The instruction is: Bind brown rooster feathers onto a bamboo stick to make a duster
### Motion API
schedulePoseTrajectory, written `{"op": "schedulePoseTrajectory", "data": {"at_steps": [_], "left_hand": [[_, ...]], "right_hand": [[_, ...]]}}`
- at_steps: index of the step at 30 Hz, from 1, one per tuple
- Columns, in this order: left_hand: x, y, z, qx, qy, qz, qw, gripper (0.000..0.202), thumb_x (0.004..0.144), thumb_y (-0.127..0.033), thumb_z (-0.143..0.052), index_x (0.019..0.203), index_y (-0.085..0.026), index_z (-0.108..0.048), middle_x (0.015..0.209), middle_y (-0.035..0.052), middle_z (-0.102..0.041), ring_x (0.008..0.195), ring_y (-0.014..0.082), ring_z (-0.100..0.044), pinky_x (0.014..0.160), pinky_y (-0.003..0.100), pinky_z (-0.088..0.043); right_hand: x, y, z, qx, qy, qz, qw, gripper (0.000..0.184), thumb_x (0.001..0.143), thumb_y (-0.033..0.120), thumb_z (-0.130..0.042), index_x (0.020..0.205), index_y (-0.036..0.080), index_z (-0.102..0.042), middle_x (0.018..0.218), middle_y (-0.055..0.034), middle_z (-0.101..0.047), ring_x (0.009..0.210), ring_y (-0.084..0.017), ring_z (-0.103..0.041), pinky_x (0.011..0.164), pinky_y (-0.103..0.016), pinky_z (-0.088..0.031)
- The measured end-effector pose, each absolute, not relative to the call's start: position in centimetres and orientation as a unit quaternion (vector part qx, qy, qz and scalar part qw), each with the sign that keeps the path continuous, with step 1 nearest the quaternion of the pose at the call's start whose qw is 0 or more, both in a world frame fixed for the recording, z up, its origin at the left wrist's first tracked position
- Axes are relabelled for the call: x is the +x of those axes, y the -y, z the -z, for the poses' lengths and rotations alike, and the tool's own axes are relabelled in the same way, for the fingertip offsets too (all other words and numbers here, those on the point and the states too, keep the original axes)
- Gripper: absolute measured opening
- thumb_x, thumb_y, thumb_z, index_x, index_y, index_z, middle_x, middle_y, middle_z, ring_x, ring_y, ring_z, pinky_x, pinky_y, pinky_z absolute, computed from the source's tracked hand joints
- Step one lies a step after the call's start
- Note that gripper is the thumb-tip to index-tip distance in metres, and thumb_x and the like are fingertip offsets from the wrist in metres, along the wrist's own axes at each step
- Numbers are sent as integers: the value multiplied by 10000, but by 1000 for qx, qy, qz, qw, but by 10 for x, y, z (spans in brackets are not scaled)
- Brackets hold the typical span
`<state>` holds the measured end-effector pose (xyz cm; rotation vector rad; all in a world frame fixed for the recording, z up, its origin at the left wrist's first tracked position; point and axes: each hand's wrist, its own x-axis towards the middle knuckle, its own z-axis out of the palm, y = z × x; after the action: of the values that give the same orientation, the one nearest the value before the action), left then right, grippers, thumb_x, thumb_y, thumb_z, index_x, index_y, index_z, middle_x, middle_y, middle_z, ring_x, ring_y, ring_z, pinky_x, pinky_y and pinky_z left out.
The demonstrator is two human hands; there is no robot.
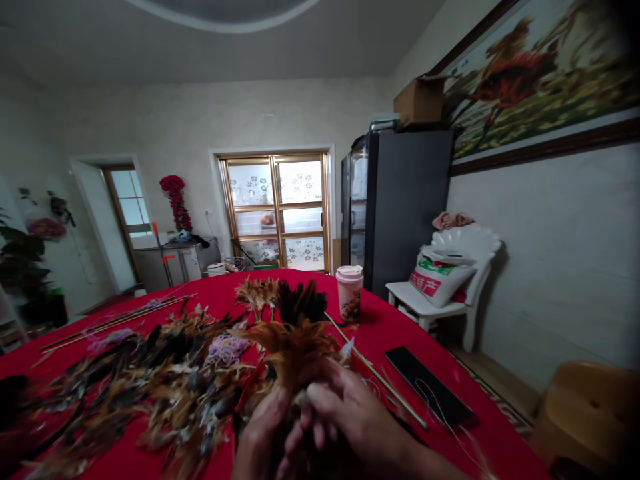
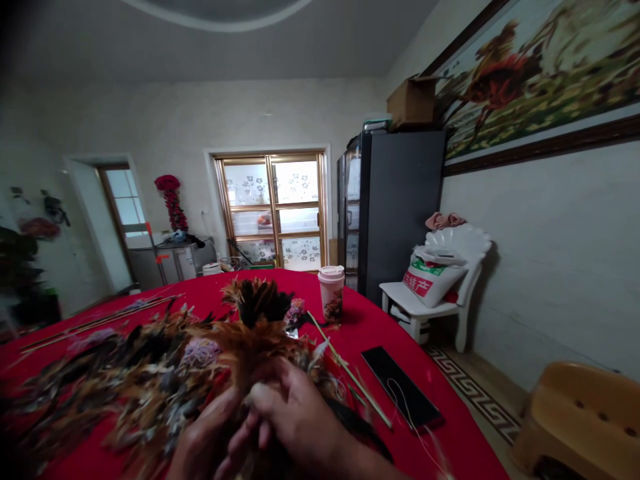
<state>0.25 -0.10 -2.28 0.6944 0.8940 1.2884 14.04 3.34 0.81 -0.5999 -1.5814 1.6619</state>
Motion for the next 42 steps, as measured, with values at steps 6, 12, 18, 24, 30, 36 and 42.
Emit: {"op": "schedulePoseTrajectory", "data": {"at_steps": [6,12,18,24,30,36,42], "left_hand": [[5,-2,27,325,-384,-566,653,417,635,-569,-661,680,-158,-603,408,-51,-433,328,39,-277,336,162,-212],[2,2,23,369,-374,-569,633,426,652,-570,-653,655,-150,-580,409,-62,-420,312,17,-252,341,155,-206],[0,-1,27,354,-368,-544,666,408,676,-537,-649,593,-155,-534,412,-57,-425,306,18,-257,324,152,-170],[4,1,22,364,-360,-510,691,477,662,-564,-644,494,-136,-518,349,-61,-381,271,9,-253,305,148,-145],[4,1,28,331,-364,-537,685,394,656,-521,-674,611,-152,-544,395,-62,-448,271,8,-272,309,137,-169],[5,0,28,329,-373,-536,682,404,643,-529,-680,610,-153,-537,390,-69,-431,267,9,-265,310,141,-207],[6,2,25,341,-361,-532,686,383,672,-515,-660,621,-150,-553,404,-62,-436,289,15,-284,322,140,-213]], "right_hand": [[137,-32,-5,-266,625,-622,388,134,750,243,-601,801,132,-546,596,3,-593,539,-108,-564,535,-198,-410],[149,-38,-14,-290,708,-475,435,174,803,270,-585,725,132,-656,620,0,-596,566,-100,-537,554,-198,-400],[155,-39,-24,-294,787,-337,426,151,803,175,-597,704,172,-712,724,-16,-642,753,-126,-578,718,-210,-409],[146,-45,-5,-283,791,-327,432,122,780,119,-608,731,165,-710,703,-6,-647,716,-115,-586,703,-198,-418],[141,-45,2,-289,789,-314,442,95,771,117,-609,775,169,-690,723,2,-661,708,-109,-606,683,-179,-428],[141,-49,5,-291,781,-328,445,120,776,104,-573,718,165,-659,673,8,-652,660,-107,-605,641,-180,-428],[141,-49,7,-319,790,-285,439,110,755,119,-564,715,172,-652,673,2,-645,647,-115,-591,621,-193,-416]]}}
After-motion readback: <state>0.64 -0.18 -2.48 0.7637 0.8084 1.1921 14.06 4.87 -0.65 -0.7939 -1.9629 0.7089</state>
